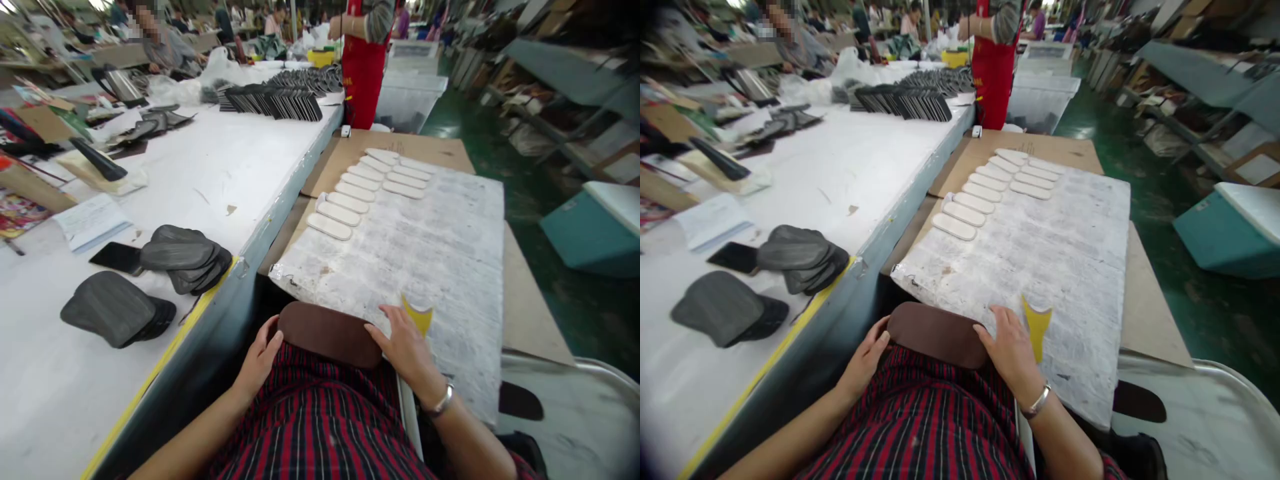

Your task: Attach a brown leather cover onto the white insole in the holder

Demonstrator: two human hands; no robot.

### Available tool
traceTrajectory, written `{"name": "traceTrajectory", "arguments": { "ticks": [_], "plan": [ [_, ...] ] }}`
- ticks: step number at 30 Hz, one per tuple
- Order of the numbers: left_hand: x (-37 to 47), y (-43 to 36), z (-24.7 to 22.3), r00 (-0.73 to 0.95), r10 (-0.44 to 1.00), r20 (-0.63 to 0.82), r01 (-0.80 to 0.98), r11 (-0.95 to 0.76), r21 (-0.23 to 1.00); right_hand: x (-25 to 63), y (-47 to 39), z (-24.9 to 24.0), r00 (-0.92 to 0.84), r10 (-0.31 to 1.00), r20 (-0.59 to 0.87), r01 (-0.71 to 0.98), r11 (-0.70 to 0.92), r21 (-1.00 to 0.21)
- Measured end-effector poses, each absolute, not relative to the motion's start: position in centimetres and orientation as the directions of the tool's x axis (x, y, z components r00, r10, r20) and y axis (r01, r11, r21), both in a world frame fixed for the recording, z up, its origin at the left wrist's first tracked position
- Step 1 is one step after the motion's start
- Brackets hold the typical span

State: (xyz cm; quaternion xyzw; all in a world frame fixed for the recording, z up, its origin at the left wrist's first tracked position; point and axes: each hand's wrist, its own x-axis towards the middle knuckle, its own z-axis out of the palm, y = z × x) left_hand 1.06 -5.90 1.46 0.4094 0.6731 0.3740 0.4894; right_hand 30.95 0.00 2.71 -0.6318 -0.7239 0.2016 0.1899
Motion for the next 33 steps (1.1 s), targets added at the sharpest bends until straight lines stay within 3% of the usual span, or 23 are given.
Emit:
{"name": "traceTrajectory", "arguments": {
  "ticks": [2,4,7,10,19,29,33],
  "plan": [
    [1.7,-5.7,1.2,-0.13,0.927,-0.353,0.151,0.37,0.917,30.3,-0.9,3.3,-0.234,0.951,0.202,0.876,0.296,-0.38],
    [2.0,-5.5,1.0,-0.118,0.928,-0.353,0.132,0.367,0.921,29.2,-2.0,3.6,-0.379,0.883,0.277,0.848,0.451,-0.278],
    [2.0,-5.5,0.9,-0.108,0.934,-0.34,0.109,0.351,0.93,27.4,-3.4,3.3,-0.571,0.767,0.292,0.75,0.632,-0.193],
    [2.1,-5.5,0.8,-0.099,0.942,-0.322,0.116,0.332,0.936,26.0,-4.1,2.5,-0.665,0.689,0.286,0.687,0.716,-0.127],
    [2.6,-6.1,0.6,-0.112,0.954,-0.28,0.188,0.297,0.936,24.9,-4.3,2.7,-0.776,0.611,0.157,0.602,0.792,-0.102],
    [2.2,-6.4,0.1,-0.129,0.921,-0.367,0.329,0.388,0.861,25.4,-3.9,3.9,-0.8,0.576,0.168,0.573,0.817,-0.07],
    [1.5,-6.4,0.4,-0.12,0.919,-0.374,0.46,0.386,0.8,27.7,-3.4,4.0,-0.657,0.732,0.182,0.713,0.681,-0.167]
  ]
}}
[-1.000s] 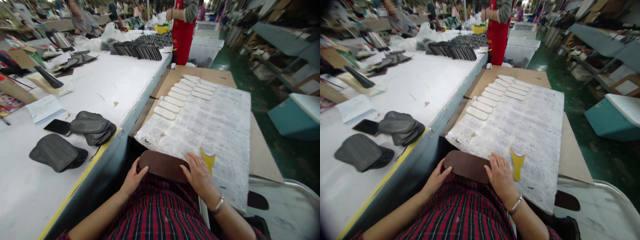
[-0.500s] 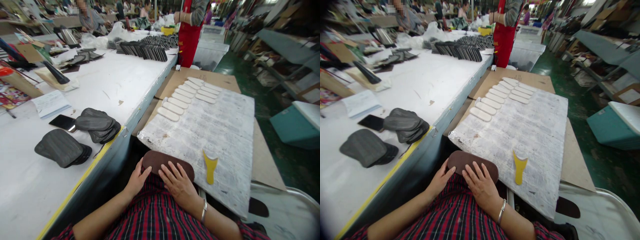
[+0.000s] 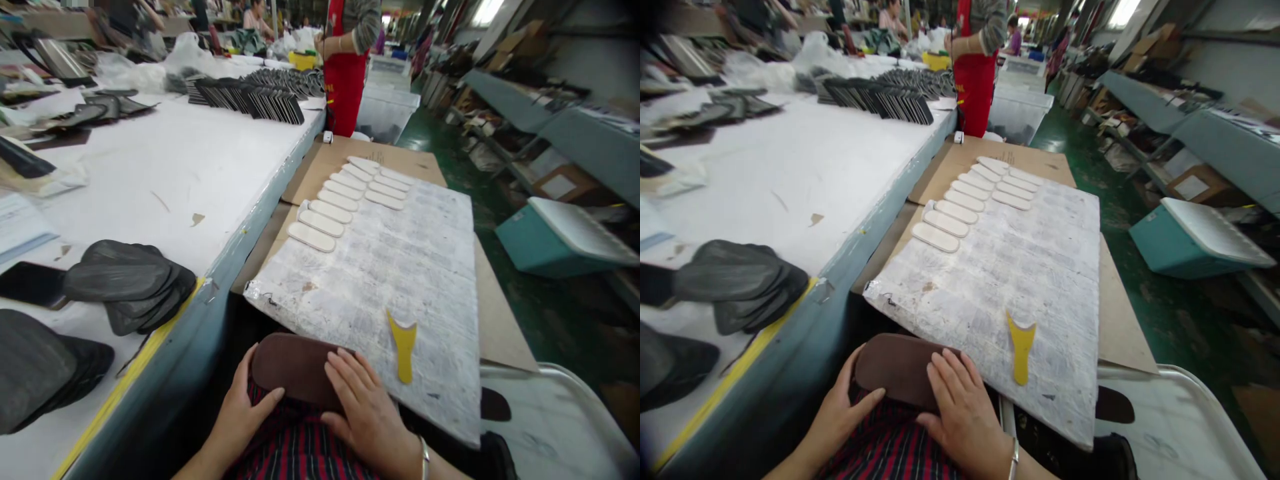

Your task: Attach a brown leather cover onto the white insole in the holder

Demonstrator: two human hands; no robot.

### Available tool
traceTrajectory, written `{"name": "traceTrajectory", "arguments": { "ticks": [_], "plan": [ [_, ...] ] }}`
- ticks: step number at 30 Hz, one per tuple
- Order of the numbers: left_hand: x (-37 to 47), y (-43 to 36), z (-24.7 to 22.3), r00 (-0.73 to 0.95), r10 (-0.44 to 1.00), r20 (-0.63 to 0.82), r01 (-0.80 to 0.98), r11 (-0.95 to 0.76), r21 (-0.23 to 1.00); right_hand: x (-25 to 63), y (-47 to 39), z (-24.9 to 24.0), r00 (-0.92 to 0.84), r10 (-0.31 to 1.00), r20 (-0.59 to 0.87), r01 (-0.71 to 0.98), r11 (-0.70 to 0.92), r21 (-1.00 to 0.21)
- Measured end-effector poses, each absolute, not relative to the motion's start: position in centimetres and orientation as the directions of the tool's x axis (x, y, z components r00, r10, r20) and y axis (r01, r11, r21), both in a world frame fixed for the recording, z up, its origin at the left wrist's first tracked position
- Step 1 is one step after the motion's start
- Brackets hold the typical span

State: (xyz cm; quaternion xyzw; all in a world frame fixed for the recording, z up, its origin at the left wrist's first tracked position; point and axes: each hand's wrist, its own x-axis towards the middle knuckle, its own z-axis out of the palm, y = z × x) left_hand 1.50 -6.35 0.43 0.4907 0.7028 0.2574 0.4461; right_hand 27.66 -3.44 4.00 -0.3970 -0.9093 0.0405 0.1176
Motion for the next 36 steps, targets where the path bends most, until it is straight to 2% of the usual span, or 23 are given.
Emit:
{"name": "traceTrajectory", "arguments": {
  "ticks": [2,4,6,8,10,12,16,22,25,28,30,31,33,34,36],
  "plan": [
    [1.2,-6.2,0.8,-0.095,0.945,-0.313,0.561,0.311,0.767,28.6,-3.1,3.7,-0.524,0.839,0.147,0.805,0.544,-0.236],
    [0.8,-5.8,1.2,-0.049,0.981,-0.186,0.694,0.167,0.7,29.1,-2.6,3.4,-0.444,0.894,0.062,0.842,0.439,-0.313],
    [0.6,-5.1,1.9,0.068,0.998,0.004,0.827,-0.059,0.559,28.9,-2.0,3.3,-0.397,0.916,-0.054,0.852,0.346,-0.393],
    [0.7,-4.1,2.8,0.232,0.957,0.172,0.887,-0.281,0.367,28.3,-1.4,3.5,-0.378,0.912,-0.16,0.849,0.273,-0.452],
    [1.0,-2.8,3.6,0.382,0.894,0.233,0.875,-0.432,0.221,27.6,-0.8,3.9,-0.373,0.906,-0.202,0.845,0.242,-0.477],
    [1.6,-1.6,4.2,0.493,0.848,0.194,0.839,-0.522,0.15,27.0,-0.3,4.4,-0.389,0.9,-0.198,0.837,0.255,-0.484],
    [2.6,0.1,4.1,0.589,0.802,0.1,0.786,-0.597,0.159,26.0,0.8,5.1,-0.405,0.873,-0.27,0.831,0.229,-0.507],
    [3.4,1.1,3.3,0.502,0.864,0.046,0.824,-0.493,0.279,25.2,2.8,5.6,-0.412,0.819,-0.4,0.843,0.176,-0.509],
    [3.2,1.4,3.4,0.507,0.861,0.039,0.823,-0.497,0.274,25.6,3.4,5.4,-0.416,0.811,-0.411,0.81,0.125,-0.573],
    [2.6,0.9,3.6,0.483,0.861,0.16,0.847,-0.506,0.165,27.2,2.3,4.6,-0.32,0.886,-0.337,0.772,0.037,-0.634],
    [2.4,0.1,3.8,0.486,0.837,0.253,0.844,-0.524,0.115,28.5,0.1,3.9,-0.192,0.973,-0.125,0.815,0.087,-0.573],
    [2.5,-0.3,3.8,0.537,0.797,0.277,0.808,-0.58,0.102,29.0,-1.2,3.7,-0.183,0.983,0.007,0.842,0.16,-0.515],
    [3.2,-1.2,3.7,0.712,0.652,0.259,0.662,-0.747,0.061,29.5,-3.6,3.3,-0.322,0.924,0.205,0.831,0.38,-0.407],
    [3.7,-1.6,3.6,0.793,0.567,0.222,0.576,-0.817,0.031,29.5,-4.6,3.2,-0.433,0.869,0.241,0.788,0.494,-0.366],
    [4.7,-2.0,3.3,0.879,0.458,0.134,0.465,-0.885,-0.029,29.4,-5.7,3.2,-0.614,0.758,0.22,0.694,0.651,-0.306]
  ]
}}
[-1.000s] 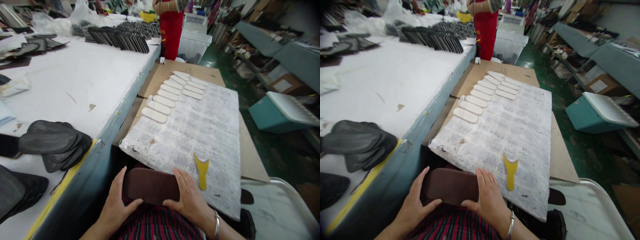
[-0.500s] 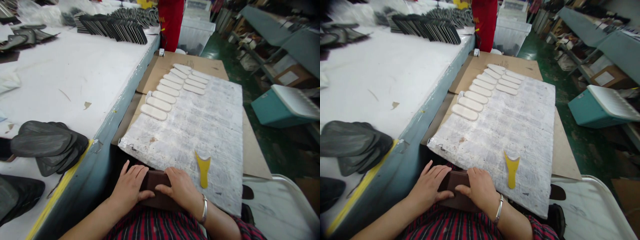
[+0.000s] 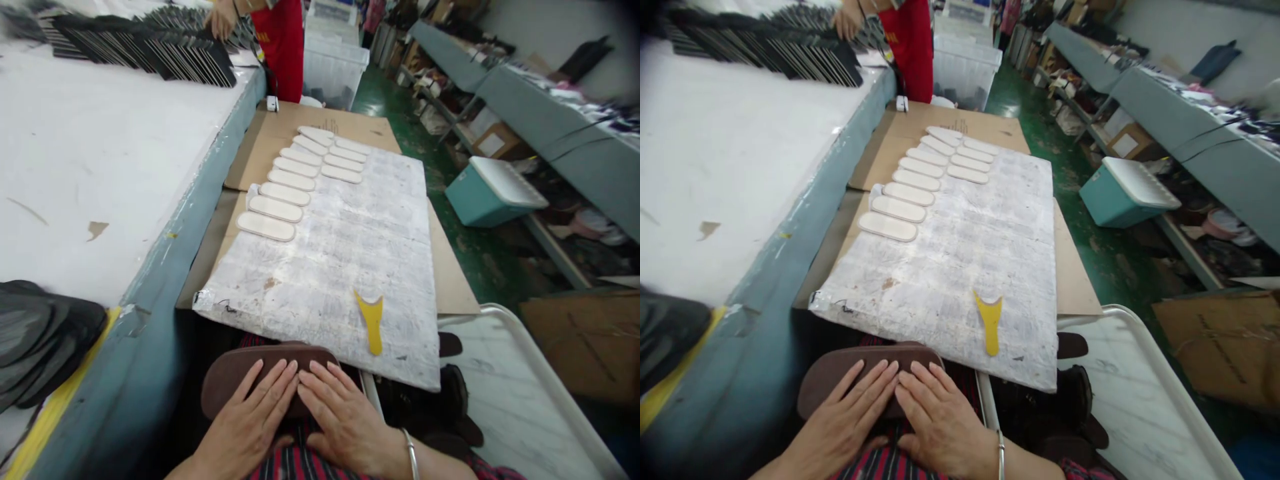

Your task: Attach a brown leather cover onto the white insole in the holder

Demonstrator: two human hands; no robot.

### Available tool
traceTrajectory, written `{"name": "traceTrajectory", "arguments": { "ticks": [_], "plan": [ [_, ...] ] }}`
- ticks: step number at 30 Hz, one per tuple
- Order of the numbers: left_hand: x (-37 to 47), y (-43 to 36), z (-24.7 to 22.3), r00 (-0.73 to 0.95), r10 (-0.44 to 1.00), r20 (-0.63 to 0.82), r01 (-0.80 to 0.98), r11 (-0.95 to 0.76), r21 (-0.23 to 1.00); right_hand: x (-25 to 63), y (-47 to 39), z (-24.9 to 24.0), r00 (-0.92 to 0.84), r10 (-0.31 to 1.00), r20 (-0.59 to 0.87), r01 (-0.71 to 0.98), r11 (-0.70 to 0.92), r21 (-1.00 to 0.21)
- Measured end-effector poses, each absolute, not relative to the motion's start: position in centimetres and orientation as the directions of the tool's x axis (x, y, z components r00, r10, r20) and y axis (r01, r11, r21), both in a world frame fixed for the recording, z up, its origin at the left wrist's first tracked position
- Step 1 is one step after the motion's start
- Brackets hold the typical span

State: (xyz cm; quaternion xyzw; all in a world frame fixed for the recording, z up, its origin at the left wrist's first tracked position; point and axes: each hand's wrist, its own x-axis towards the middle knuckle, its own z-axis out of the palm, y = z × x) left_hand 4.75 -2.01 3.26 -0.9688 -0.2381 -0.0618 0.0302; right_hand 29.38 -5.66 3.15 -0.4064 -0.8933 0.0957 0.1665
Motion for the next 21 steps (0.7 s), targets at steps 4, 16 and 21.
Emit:
{"name": "traceTrajectory", "arguments": {
  "ticks": [4,16,21],
  "plan": [
    [5.0,-2.0,2.8,0.879,0.47,0.082,0.476,-0.877,-0.073,29.1,-5.6,3.0,-0.71,0.697,0.1,0.661,0.708,-0.249],
    [1.4,-2.2,3.2,0.777,0.608,0.164,0.625,-0.776,-0.084,30.5,-3.7,3.1,-0.269,0.924,-0.27,0.667,-0.023,-0.745],
    [4.9,-2.1,3.1,0.726,0.663,0.181,0.68,-0.732,-0.042,29.8,-2.7,3.5,-0.238,0.851,-0.468,0.394,-0.355,-0.847]
  ]
}}
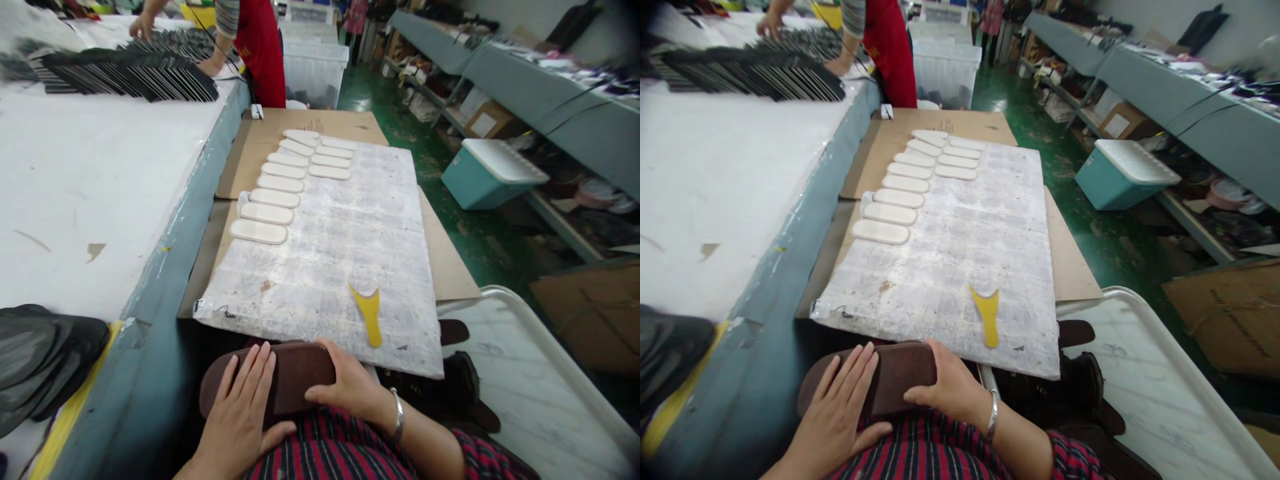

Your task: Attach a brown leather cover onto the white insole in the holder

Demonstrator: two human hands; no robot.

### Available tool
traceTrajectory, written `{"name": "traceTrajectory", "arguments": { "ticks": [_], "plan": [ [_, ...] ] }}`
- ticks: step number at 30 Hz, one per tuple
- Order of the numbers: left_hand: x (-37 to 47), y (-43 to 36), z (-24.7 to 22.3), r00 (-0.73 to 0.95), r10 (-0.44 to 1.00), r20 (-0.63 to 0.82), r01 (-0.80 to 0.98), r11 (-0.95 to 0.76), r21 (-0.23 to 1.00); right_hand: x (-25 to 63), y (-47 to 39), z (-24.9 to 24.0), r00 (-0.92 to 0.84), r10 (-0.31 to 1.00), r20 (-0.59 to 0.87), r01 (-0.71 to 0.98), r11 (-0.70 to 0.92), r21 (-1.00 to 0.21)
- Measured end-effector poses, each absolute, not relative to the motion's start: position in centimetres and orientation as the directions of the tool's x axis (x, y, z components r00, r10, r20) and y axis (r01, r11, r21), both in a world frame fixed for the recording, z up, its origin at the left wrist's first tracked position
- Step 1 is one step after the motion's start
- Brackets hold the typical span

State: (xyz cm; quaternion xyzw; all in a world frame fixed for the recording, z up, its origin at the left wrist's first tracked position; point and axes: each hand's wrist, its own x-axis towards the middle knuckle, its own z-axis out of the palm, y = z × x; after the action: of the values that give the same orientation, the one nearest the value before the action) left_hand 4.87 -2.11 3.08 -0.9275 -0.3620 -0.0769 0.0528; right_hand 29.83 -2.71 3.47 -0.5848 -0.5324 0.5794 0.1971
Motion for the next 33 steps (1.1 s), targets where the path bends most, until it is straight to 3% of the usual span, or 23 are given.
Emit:
{"name": "traceTrajectory", "arguments": {
  "ticks": [7,20,22,25,27,29,31,33],
  "plan": [
    [6.4,-1.4,2.7,0.71,0.687,0.157,0.7,-0.713,-0.047,29.6,-0.9,3.4,-0.228,0.817,-0.53,0.365,-0.433,-0.824],
    [6.7,-1.3,2.4,0.685,0.71,0.161,0.721,-0.693,-0.014,29.6,0.8,0.9,-0.172,0.886,-0.431,0.438,-0.323,-0.839],
    [5.8,-0.9,2.5,0.71,0.688,0.146,0.695,-0.719,0.01,29.9,0.9,0.5,-0.18,0.859,-0.479,0.286,-0.42,-0.861],
    [2.6,0.1,2.3,0.697,0.709,0.108,0.703,-0.705,0.095,31.1,0.1,-0.7,-0.194,0.771,-0.607,-0.157,-0.635,-0.756],
    [0.0,0.8,1.9,0.545,0.838,0.001,0.807,-0.525,0.27,32.1,-1.3,-1.6,-0.179,0.756,-0.629,-0.333,-0.648,-0.684],
    [-2.1,1.1,1.4,0.329,0.917,-0.226,0.848,-0.182,0.498,32.6,-3.2,-2.3,-0.175,0.796,-0.58,-0.358,-0.6,-0.715],
    [-3.2,1.1,0.9,0.192,0.885,-0.424,0.753,0.145,0.642,32.5,-5.1,-2.5,-0.201,0.849,-0.489,-0.289,-0.529,-0.798],
    [-3.3,0.8,0.4,0.121,0.87,-0.477,0.628,0.305,0.716,31.8,-6.4,-2.0,-0.225,0.887,-0.403,-0.13,-0.437,-0.89]
  ]
}}
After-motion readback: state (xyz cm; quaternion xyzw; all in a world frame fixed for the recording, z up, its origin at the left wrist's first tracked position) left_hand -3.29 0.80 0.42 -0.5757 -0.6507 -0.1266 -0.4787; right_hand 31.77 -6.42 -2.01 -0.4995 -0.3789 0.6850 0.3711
